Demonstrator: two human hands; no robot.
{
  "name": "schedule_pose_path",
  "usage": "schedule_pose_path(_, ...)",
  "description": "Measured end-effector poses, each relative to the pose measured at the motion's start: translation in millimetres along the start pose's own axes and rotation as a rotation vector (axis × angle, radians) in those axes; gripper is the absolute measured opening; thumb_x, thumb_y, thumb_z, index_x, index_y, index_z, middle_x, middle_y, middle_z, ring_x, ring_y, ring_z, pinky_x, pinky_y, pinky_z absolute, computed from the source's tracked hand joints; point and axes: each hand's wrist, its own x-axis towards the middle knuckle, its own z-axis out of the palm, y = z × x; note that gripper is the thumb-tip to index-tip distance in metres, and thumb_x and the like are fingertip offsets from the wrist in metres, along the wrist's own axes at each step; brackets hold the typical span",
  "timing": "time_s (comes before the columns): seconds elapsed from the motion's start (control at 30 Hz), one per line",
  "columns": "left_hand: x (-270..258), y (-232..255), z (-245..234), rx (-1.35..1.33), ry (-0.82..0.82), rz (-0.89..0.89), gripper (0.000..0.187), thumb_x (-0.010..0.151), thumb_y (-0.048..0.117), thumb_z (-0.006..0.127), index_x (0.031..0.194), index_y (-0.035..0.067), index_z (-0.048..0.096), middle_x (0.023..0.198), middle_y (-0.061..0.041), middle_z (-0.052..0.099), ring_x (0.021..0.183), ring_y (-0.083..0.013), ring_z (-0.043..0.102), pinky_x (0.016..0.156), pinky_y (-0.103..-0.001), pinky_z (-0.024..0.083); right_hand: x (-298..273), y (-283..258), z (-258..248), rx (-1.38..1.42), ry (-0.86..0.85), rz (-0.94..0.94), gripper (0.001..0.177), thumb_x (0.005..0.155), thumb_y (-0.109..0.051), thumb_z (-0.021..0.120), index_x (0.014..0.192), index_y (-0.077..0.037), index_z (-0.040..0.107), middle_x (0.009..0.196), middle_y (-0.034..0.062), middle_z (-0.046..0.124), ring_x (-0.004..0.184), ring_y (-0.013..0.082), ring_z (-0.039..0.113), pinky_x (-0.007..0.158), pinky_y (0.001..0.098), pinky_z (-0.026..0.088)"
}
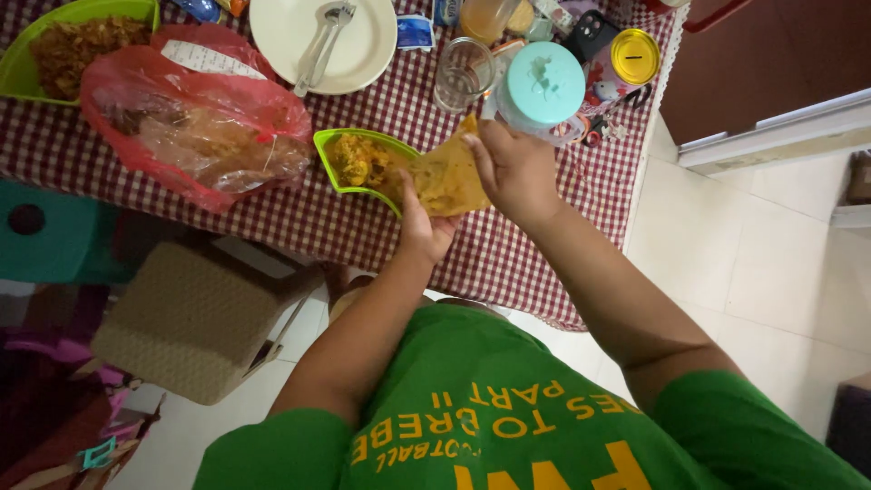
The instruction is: The person empties food from plastic bags into several small bowls and plates on a table, including pouring liquid and solids, and handles a clear container of food by hand.
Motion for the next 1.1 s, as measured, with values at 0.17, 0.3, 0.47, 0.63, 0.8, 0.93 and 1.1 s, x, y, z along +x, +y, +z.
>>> schedule_pose_path(0.17,-2,-3,1,0.041,-0.057,-0.007,0.078,0.071,0.084,0.070,0.112,0.018,0.068,0.109,-0.007,0.076,0.094,-0.0296,0.077,0.073,-0.040,0.069,6,1,6,-0.010,-0.006,-0.096,0.022,0.107,-0.036,0.060,0.098,-0.017,0.066,0.068,0.0093,0.064,0.063,0.0381,0.070,0.055,0.0478,0.055)
schedule_pose_path(0.3,-8,1,0,0.024,-0.081,-0.010,0.078,0.071,0.083,0.071,0.108,0.014,0.068,0.105,-0.009,0.077,0.090,-0.0311,0.077,0.072,-0.041,0.070,13,-2,10,0.041,-0.017,-0.098,0.020,0.107,-0.033,0.060,0.103,-0.015,0.067,0.070,0.0132,0.064,0.066,0.0408,0.070,0.056,0.0494,0.053)
schedule_pose_path(0.47,-47,11,14,0.197,-0.083,-0.170,0.089,0.062,0.100,0.053,0.085,0.014,0.066,0.079,-0.007,0.076,0.073,-0.0222,0.078,0.066,-0.036,0.069,28,-18,-3,0.180,-0.092,-0.068,0.027,0.110,-0.035,0.057,0.094,-0.014,0.064,0.066,0.0132,0.061,0.067,0.0429,0.068,0.056,0.0466,0.053)
schedule_pose_path(0.63,-67,34,-13,0.730,-0.010,0.099,0.062,0.088,0.074,0.048,0.068,0.016,0.055,0.057,0.000,0.053,0.049,-0.0167,0.058,0.045,-0.029,0.047,49,-24,-10,0.263,-0.181,-0.086,0.028,0.110,-0.033,0.056,0.095,-0.011,0.061,0.067,0.0209,0.062,0.070,0.0489,0.066,0.058,0.0543,0.051)
schedule_pose_path(0.8,-83,89,18,1.484,-0.267,1.211,0.050,0.081,0.000,0.067,0.125,0.004,0.043,0.110,-0.013,0.053,0.102,-0.0277,0.053,0.091,-0.040,0.048,76,-34,-9,0.183,-0.246,-0.265,0.028,0.110,-0.029,0.054,0.100,-0.006,0.067,0.079,0.0084,0.069,0.050,0.0246,0.059,0.051,0.0370,0.047)
schedule_pose_path(0.93,-77,120,54,1.758,-0.433,0.988,0.023,0.092,0.010,0.070,0.110,0.001,0.060,0.099,-0.011,0.061,0.078,-0.0207,0.057,0.067,-0.033,0.051,89,-28,-13,0.517,-0.318,-0.278,0.020,0.103,-0.018,0.066,0.114,-0.001,0.063,0.097,0.0102,0.069,0.064,0.0193,0.057,0.060,0.0310,0.047)
schedule_pose_path(1.1,-69,139,58,1.792,-0.331,0.917,0.015,0.101,0.007,0.063,0.107,-0.001,0.074,0.083,-0.011,0.071,0.056,-0.0133,0.063,0.042,-0.021,0.052,57,9,0,0.516,-0.358,-0.034,0.103,0.084,-0.060,0.079,0.153,0.001,0.034,0.146,0.0306,0.049,0.128,0.0459,0.058,0.105,0.0558,0.051)
